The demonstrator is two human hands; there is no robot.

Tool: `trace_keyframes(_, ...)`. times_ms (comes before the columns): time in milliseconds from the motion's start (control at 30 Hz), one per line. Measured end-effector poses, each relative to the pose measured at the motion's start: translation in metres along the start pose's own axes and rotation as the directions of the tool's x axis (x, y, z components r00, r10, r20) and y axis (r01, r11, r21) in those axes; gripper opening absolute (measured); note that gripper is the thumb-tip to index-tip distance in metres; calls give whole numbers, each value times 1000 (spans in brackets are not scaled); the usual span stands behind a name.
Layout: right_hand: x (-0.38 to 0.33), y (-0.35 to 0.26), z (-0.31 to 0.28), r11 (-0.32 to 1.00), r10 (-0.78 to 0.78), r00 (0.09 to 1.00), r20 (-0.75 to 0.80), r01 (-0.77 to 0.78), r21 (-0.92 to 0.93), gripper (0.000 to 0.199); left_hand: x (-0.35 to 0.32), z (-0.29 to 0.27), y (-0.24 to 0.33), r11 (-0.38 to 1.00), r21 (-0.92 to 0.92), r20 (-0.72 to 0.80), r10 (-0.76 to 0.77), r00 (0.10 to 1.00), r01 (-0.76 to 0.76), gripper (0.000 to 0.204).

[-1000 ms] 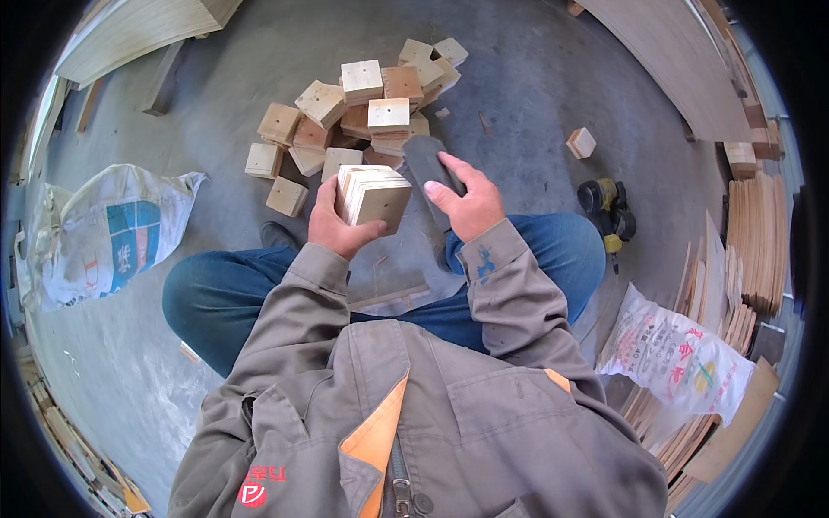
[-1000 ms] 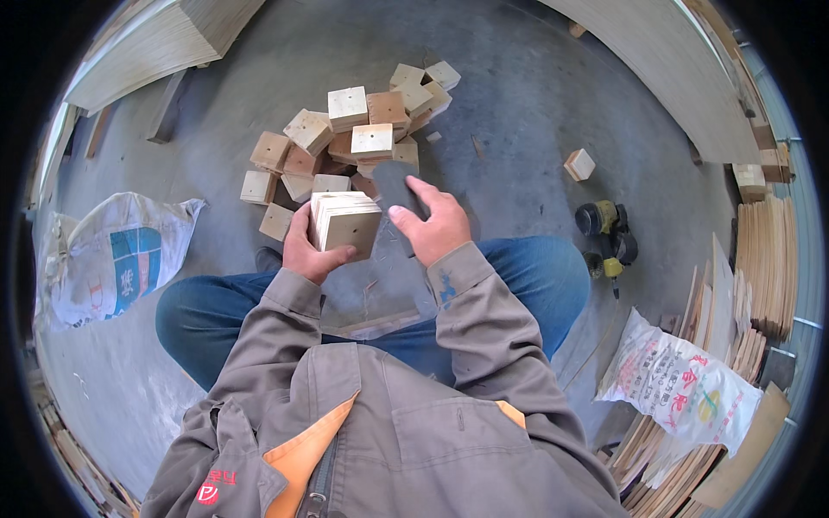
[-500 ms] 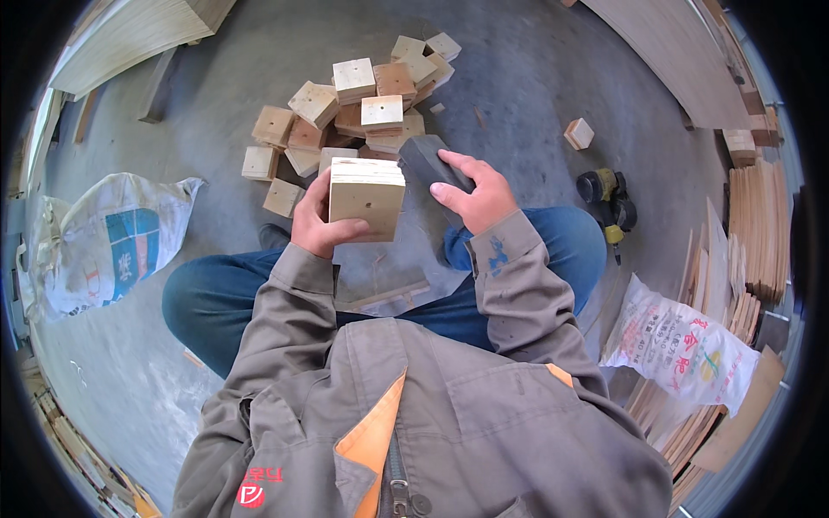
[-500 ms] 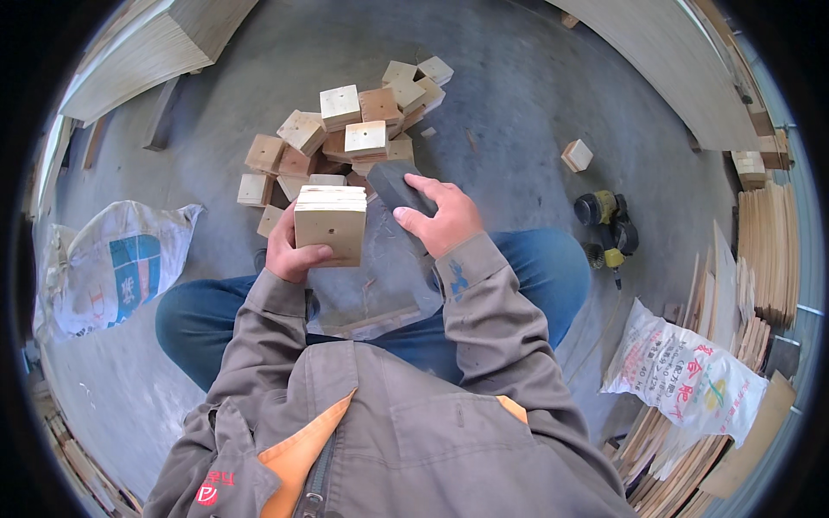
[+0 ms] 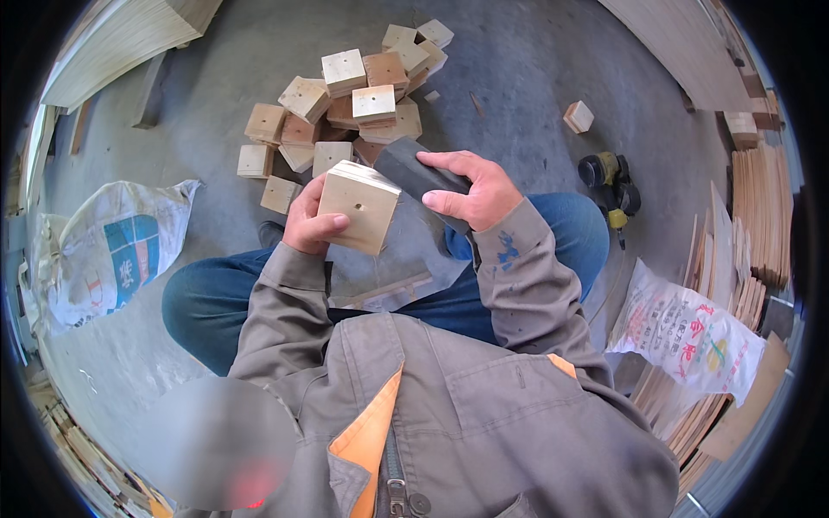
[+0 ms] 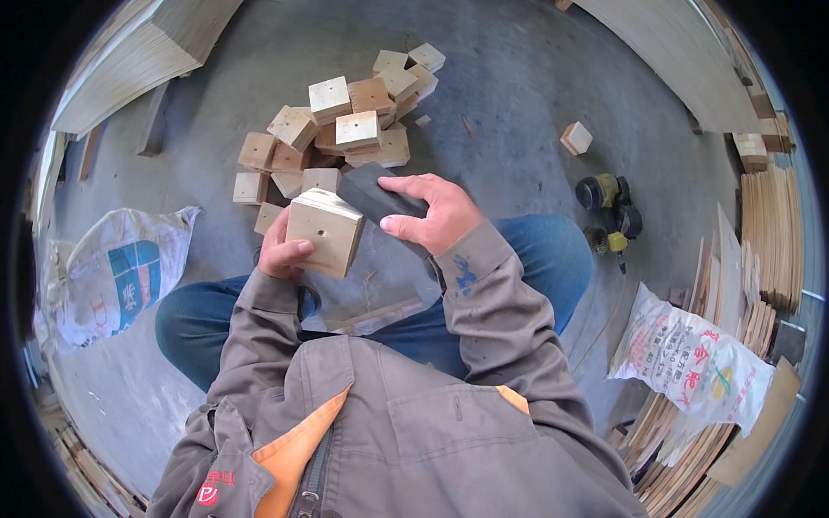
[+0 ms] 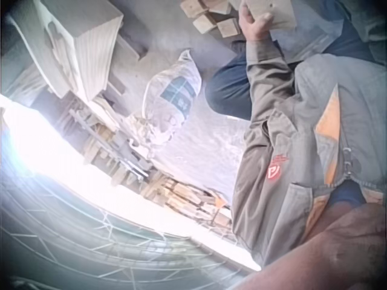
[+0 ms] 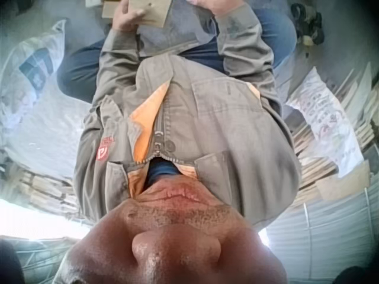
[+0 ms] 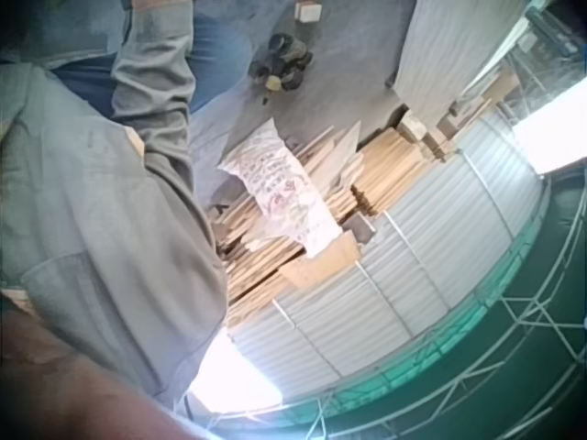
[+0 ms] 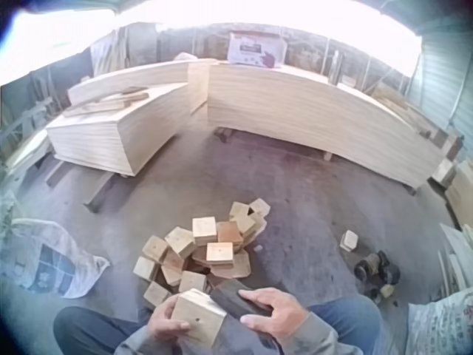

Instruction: The person sits on the floor and sands small square wooden blocks one by one using a sanding block. They pick up a block, rub its surfaces with the sanding block, and place it down before picking up another.

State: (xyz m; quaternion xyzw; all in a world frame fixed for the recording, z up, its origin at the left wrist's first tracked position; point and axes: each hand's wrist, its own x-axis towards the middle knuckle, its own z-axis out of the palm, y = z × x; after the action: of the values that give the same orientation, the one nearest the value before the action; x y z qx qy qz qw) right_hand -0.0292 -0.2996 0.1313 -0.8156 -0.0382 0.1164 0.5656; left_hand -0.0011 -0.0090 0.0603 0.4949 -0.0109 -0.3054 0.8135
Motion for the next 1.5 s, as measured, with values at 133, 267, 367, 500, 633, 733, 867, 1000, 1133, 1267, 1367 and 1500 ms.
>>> trace_keyframes(133,6,4,6,999,-12,998,61,14,-30,58,0,-2,-5,998,55,85,-28,996,23,94)
trace_keyframes(267,10,26,14,942,-22,993,-113,-17,-335,59,2,-4,-14,998,-2,76,-58,995,58,88)
trace_keyframes(367,13,29,10,953,70,957,-281,-147,-264,60,4,-12,-15,993,-121,34,-10,999,14,85)
trace_keyframes(500,19,28,20,960,56,941,-333,41,277,60,5,-11,-20,951,-308,-36,16,999,-26,79)
trace_keyframes(633,26,19,51,864,125,970,-206,-5,503,64,3,-1,-23,880,-475,-95,-52,994,1,73)
trace_keyframes(733,36,43,86,939,51,960,-275,48,341,68,5,1,-32,860,-511,-123,-79,989,5,72)
trace_keyframes(867,19,26,102,998,-2,965,-262,18,58,71,6,-8,-39,833,-549,-321,-143,936,-61,63)
trace_keyframes(1000,-1,9,109,999,-23,985,-171,31,41,69,6,-13,-27,817,-550,-481,-140,865,-174,57)
trace_keyframes(1133,16,16,101,998,-43,965,-260,54,34,66,8,-8,-35,841,-527,-405,-124,906,-120,57)
trace_keyframes(1267,48,52,79,973,109,911,-399,-16,229,65,2,22,-34,902,-431,-168,-107,980,25,69)
trace_keyframes(1367,46,56,77,971,139,902,-409,-44,233,66,1,24,-34,854,-518,-156,-153,976,51,68)
trace_keyframes(1500,11,21,102,999,-27,971,-239,16,-47,65,7,2,-34,807,-579,-441,-189,877,-117,59)
